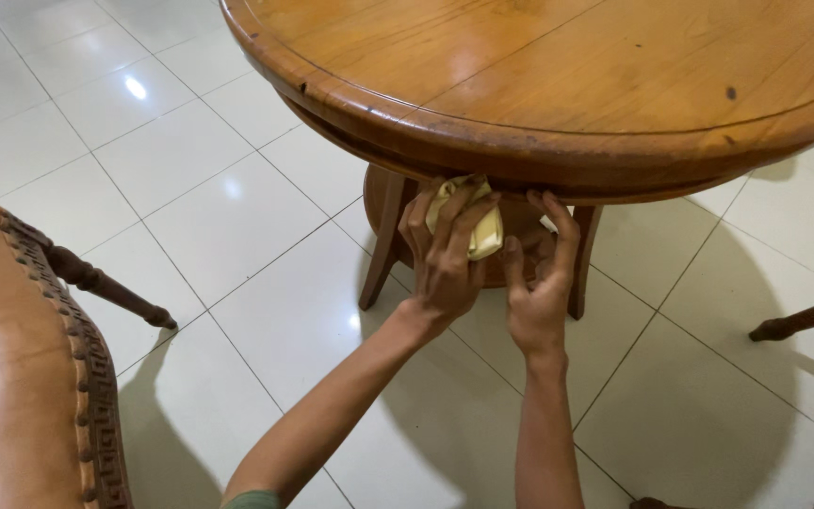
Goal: The person wipes the surface and the underside edge of a round wooden table using a cloth.
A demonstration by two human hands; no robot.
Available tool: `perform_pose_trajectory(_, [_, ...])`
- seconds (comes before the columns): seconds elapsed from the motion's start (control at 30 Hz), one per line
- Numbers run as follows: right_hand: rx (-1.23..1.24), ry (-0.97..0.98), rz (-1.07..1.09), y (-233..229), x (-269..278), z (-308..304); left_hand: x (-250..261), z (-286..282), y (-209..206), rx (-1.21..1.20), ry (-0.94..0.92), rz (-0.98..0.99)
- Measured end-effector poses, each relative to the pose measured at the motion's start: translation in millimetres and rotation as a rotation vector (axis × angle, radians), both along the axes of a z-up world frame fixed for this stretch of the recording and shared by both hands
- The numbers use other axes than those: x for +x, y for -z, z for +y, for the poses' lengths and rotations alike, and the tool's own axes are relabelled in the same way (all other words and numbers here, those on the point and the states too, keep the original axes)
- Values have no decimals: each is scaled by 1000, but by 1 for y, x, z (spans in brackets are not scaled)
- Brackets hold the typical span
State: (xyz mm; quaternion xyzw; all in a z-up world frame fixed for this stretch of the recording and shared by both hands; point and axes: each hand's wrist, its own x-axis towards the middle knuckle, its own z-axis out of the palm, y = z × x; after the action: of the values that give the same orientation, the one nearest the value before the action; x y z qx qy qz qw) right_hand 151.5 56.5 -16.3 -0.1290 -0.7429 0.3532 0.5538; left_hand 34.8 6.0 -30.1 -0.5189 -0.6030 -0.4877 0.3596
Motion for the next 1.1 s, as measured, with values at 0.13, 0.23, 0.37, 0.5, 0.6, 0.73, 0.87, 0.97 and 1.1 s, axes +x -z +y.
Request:
perform_pose_trajectory(0.13, [-194,-62,47,-6,1,3,-24,-18,-7,117,20,-43])
perform_pose_trajectory(0.23, [-251,-74,60,-5,1,-2,-33,-23,-19,281,165,-352])
perform_pose_trajectory(0.37, [-219,-54,76,-6,4,0,-39,-17,-32,435,248,-612])
perform_pose_trajectory(0.5, [-223,18,63,-2,12,3,-48,-19,-29,513,269,-584])
perform_pose_trajectory(0.6, [-228,-67,204,1,12,9,-57,-33,-30,514,262,-748])
perform_pose_trajectory(0.73, [-248,-65,231,5,6,3,-59,-30,-44,488,178,-768])
perform_pose_trajectory(0.87, [-276,-68,185,7,3,-1,-25,-10,-45,434,369,-680])
perform_pose_trajectory(0.97, [-276,-21,157,9,7,0,-3,8,-46,342,89,-554])
perform_pose_trajectory(1.1, [-303,-26,193,14,13,4,10,14,-43,316,57,-535])
